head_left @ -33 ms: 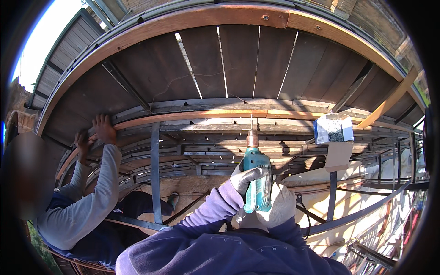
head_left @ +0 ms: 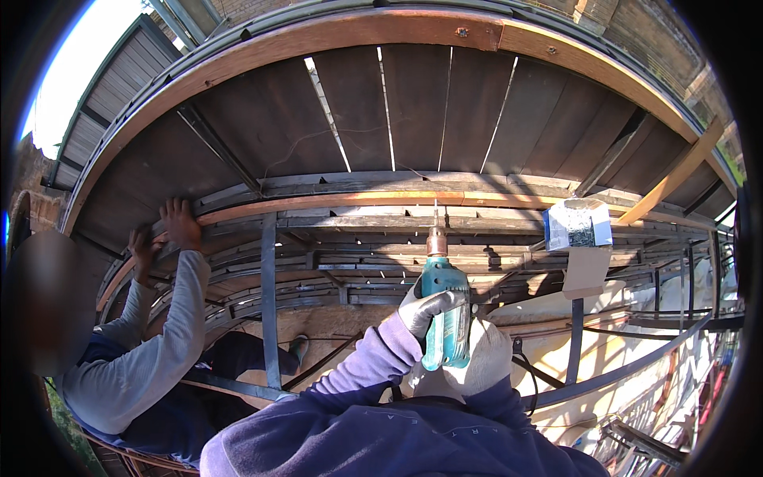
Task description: The person uses a power drill to secure wooden planks to a curved metal frame, holding the drill by hand while another person helps position the materials on the circular structure.
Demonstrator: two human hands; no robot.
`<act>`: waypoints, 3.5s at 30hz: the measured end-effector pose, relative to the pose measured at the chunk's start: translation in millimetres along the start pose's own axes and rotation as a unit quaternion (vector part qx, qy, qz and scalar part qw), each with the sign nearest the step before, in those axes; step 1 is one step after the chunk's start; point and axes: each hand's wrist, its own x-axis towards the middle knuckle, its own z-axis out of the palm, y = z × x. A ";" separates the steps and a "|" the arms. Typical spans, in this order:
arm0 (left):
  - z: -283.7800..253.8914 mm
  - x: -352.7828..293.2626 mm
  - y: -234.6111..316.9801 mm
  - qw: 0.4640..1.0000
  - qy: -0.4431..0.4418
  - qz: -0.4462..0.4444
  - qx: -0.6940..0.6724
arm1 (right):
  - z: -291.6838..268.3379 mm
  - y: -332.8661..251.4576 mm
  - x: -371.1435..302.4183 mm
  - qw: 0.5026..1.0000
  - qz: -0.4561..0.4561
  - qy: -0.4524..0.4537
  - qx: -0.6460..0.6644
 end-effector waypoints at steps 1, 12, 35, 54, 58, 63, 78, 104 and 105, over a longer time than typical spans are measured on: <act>1.6 -0.4 2.3 1.000 -0.010 -0.002 -0.006 | 5.3 3.5 -3.8 1.000 0.001 -0.003 -0.017; 2.6 1.4 6.2 0.998 0.012 0.025 0.048 | 3.1 2.3 0.3 0.998 -0.004 -0.027 -0.056; 10.3 0.0 13.1 1.000 -0.002 0.000 -0.014 | -5.6 -0.1 16.5 0.998 0.027 -0.035 0.040; 9.5 8.7 20.3 0.999 0.026 0.002 0.030 | 0.8 3.1 20.4 0.999 0.014 -0.029 0.015; 2.3 13.9 15.8 0.999 0.032 -0.005 0.006 | -6.1 4.0 28.8 0.999 -0.008 -0.015 -0.037; 7.6 11.7 18.4 1.000 0.004 -0.008 -0.019 | 13.7 20.5 19.0 0.997 -0.002 0.016 -0.074; -4.7 -13.6 -12.3 0.998 0.018 -0.053 0.004 | -28.3 -9.3 -3.3 0.998 -0.032 -0.018 0.042; 211.1 120.9 -1.4 0.403 0.005 0.271 0.874 | -156.7 57.8 -221.0 0.815 0.299 0.166 0.467; 218.2 147.1 -2.9 0.375 -0.001 0.220 0.900 | -147.5 70.8 -223.3 0.813 0.305 0.163 0.468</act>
